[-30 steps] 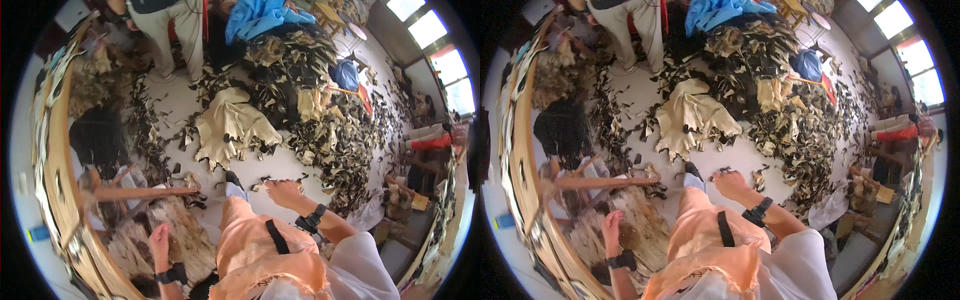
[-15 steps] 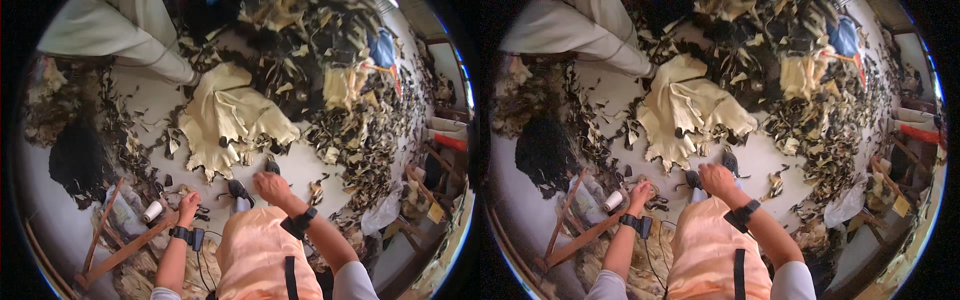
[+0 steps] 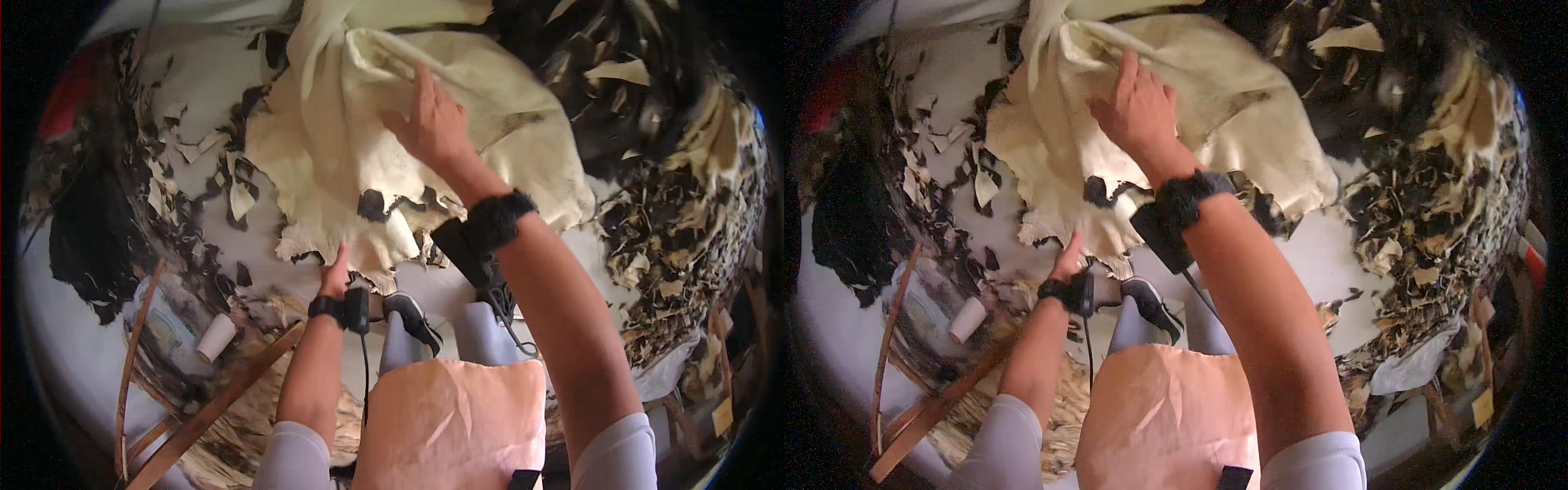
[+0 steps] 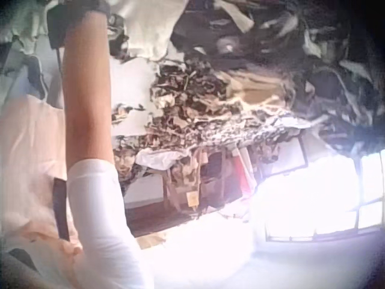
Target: Cutting and trimming processed leather hides into specific shapes on a workshop table.
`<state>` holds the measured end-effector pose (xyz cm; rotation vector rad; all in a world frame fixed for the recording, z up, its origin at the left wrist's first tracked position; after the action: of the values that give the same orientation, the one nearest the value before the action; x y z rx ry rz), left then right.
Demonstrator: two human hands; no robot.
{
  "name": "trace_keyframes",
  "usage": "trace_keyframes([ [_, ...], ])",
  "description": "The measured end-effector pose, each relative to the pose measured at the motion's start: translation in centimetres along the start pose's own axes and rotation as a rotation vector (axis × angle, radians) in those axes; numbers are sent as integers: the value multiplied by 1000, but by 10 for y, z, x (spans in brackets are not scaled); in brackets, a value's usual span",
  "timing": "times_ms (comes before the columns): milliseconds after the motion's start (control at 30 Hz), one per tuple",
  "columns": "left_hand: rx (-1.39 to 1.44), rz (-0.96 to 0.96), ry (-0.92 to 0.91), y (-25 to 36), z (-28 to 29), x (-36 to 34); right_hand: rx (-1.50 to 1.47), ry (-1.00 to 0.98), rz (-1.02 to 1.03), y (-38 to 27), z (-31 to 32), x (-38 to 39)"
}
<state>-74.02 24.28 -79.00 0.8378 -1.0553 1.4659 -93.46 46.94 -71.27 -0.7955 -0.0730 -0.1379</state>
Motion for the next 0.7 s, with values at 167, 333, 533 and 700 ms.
trace_keyframes([
  [167,351,-365,-270,-24,-14,-93,-148,-318,62,-6,-38,49],
  [333,26,-671,97,-49,51,-83,-289,-526,-162,-30,-1,145],
  [533,-105,-815,381,-36,138,104,-389,-420,-427,-31,112,179],
  [700,-185,-1069,363,6,174,303,-579,-139,-669,-59,171,190],
])
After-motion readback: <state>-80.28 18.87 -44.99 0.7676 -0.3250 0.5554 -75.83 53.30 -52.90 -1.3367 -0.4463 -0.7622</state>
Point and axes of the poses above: each hand's wrist, its own x-axis away from the middle knuckle, its own z-axis out of the back of the hand, y = z × x, the point moved 3 cm from there along -x, towards the middle knuckle, and after that the axes turned 5 degrees about -x, right-handed, at the moved point
